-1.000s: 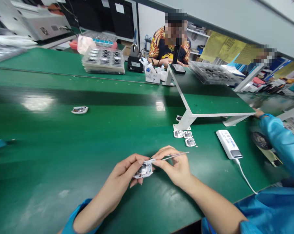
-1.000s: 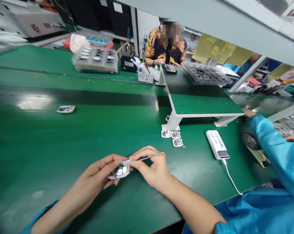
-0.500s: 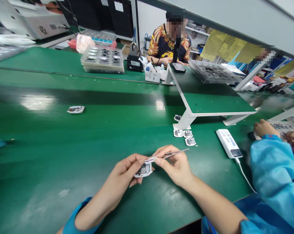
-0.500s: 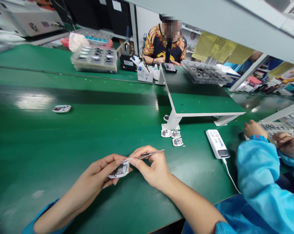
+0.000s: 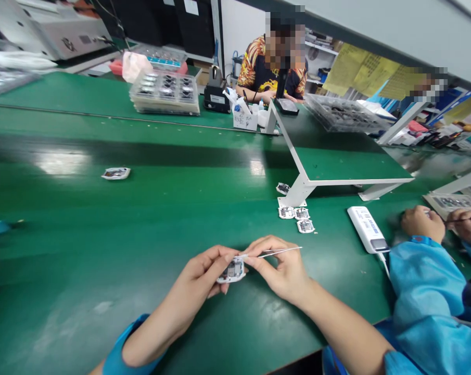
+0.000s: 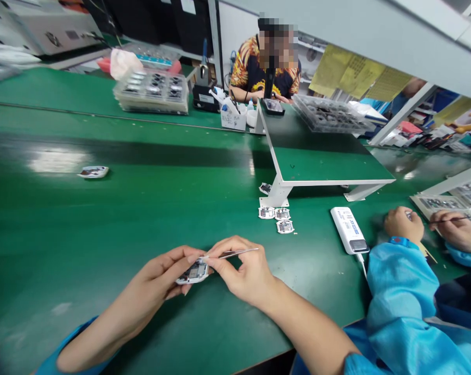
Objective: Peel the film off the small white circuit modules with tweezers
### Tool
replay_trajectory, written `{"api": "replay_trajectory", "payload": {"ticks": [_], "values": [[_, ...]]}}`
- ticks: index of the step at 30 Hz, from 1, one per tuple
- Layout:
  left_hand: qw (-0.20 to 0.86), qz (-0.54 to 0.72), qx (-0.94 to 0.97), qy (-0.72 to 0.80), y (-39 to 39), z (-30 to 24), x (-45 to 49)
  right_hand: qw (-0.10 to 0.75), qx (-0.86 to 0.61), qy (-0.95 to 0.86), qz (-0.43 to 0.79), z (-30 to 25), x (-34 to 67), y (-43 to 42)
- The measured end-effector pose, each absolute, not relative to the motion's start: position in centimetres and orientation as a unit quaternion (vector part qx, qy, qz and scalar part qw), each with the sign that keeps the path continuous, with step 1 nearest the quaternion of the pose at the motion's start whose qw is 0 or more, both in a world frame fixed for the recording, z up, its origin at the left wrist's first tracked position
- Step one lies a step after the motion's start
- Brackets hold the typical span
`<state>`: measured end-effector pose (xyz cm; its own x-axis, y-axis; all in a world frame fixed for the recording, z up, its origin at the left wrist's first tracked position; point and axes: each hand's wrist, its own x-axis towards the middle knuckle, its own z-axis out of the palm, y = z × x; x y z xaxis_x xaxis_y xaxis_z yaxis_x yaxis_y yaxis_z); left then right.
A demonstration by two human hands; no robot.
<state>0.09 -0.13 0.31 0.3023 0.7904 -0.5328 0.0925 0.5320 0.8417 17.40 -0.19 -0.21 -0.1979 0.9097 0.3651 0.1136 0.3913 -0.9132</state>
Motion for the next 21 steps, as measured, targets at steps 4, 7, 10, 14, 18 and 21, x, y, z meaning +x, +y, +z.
{"api": "replay_trajectory", "payload": {"ticks": [4,7,10,14,18,21], "values": [[0.697,0.255,0.429,0.515,-0.02,0.52,0.04,0.512,-0.395,-0.630,0.430,-0.14,17.32,-0.16],[0.695,0.248,0.449,0.504,0.00,0.65,0.01,0.524,-0.393,-0.601,0.458,-0.23,17.28,-0.12],[0.686,0.245,0.463,0.505,-0.01,0.59,-0.02,0.524,-0.399,-0.607,0.445,-0.41,17.30,-0.15],[0.678,0.250,0.468,0.509,0.00,0.32,-0.09,0.513,-0.396,-0.647,0.402,-0.51,17.35,-0.19],[0.675,0.259,0.461,0.514,0.02,0.26,-0.13,0.513,-0.383,-0.675,0.366,-0.36,17.30,-0.19],[0.677,0.275,0.443,0.519,0.00,0.41,-0.09,0.525,-0.379,-0.666,0.369,-0.34,17.15,-0.21]]}}
